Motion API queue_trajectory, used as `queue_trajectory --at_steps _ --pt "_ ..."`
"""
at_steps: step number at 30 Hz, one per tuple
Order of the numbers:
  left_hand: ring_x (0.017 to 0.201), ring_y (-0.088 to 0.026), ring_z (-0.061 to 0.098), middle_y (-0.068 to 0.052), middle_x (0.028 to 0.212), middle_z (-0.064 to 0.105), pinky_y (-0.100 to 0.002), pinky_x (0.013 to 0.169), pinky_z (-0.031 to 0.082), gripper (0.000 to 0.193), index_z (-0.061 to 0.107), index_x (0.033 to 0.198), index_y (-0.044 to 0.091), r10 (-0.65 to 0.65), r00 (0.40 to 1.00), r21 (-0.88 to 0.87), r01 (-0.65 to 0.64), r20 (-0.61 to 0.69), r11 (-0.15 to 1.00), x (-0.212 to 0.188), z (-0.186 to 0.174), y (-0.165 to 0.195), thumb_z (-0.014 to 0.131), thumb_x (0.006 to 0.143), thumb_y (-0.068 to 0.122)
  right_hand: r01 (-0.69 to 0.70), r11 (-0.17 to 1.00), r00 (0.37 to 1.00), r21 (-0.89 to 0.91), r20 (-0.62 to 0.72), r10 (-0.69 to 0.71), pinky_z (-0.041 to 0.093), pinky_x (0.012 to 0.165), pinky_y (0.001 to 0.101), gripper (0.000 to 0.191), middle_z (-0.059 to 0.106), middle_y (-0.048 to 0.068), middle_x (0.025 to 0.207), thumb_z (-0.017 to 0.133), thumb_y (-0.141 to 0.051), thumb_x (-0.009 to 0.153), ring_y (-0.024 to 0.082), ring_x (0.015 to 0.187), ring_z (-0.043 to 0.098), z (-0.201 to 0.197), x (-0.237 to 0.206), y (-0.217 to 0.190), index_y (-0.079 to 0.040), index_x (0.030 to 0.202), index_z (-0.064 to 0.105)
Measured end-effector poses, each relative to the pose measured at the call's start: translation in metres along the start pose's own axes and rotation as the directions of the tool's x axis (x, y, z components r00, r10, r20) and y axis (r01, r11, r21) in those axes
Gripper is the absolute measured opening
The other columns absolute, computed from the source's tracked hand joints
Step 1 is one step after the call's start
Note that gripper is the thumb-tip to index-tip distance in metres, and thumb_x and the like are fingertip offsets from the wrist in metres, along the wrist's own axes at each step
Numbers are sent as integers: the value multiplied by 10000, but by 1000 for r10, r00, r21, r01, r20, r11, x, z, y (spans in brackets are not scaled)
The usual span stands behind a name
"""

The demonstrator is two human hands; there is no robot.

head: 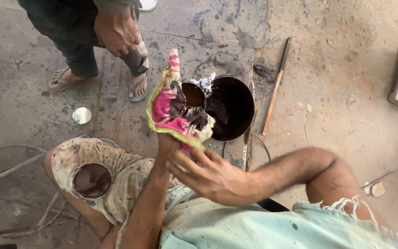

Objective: The person sits on the floor and first strains a dark brown liquid through a cloth into a spray gun cup. They then attach the cup to a spray gun and spray-coat small wooden pieces one at a time, placing each coated piece on a rotating lacquered stand while another person hands over pieces.

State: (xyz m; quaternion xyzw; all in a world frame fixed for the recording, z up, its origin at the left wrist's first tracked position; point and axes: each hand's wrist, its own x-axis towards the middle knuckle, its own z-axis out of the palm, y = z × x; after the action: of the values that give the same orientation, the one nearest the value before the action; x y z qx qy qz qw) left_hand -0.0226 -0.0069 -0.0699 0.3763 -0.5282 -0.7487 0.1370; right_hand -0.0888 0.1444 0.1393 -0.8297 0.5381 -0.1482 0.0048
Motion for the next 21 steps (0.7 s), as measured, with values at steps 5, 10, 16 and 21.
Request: queue_trajectory --at_steps 5,10,16,21 --pt "1247 -241 651 -111 1354 630 -387 1085 552 760 502 1397 52 -37 999 73 40 -39 997 13 -17 -2 920 770 148 -180 824 941 537 -151 303 650 676 270 94 734 114 1083 657 -103 1042 180 948 784 -10 -51 35 -14 1011 661" --pt "1242 -243 653 -107 1344 636 -391 1088 547 738 514 1385 65 -105 994 168 105 -5 980 30 -25 1 917 776 167 -837 337 526 431 462 714 627 798 356 497 748 129 1092 737 -368 909 229 948 765 25 -81 96 -33 1267 660" --pt "1236 -245 656 -101 1332 645 -396 1091 541 711 529 1371 80 -114 993 262 105 20 959 38 -4 -5 913 783 191 -718 444 666 535 344 662 437 1068 496 1017 462 278 1448 924 -411 754 395 1310 496 120 -71 86 -50 1498 332" --pt "1231 -247 658 -97 1323 651 -399 1094 536 689 541 1359 93 -63 997 322 50 32 945 38 29 -11 909 788 210 -646 450 642 617 120 757 558 995 434 393 711 179 1274 771 -282 909 314 1148 692 160 -69 73 -129 1256 670"
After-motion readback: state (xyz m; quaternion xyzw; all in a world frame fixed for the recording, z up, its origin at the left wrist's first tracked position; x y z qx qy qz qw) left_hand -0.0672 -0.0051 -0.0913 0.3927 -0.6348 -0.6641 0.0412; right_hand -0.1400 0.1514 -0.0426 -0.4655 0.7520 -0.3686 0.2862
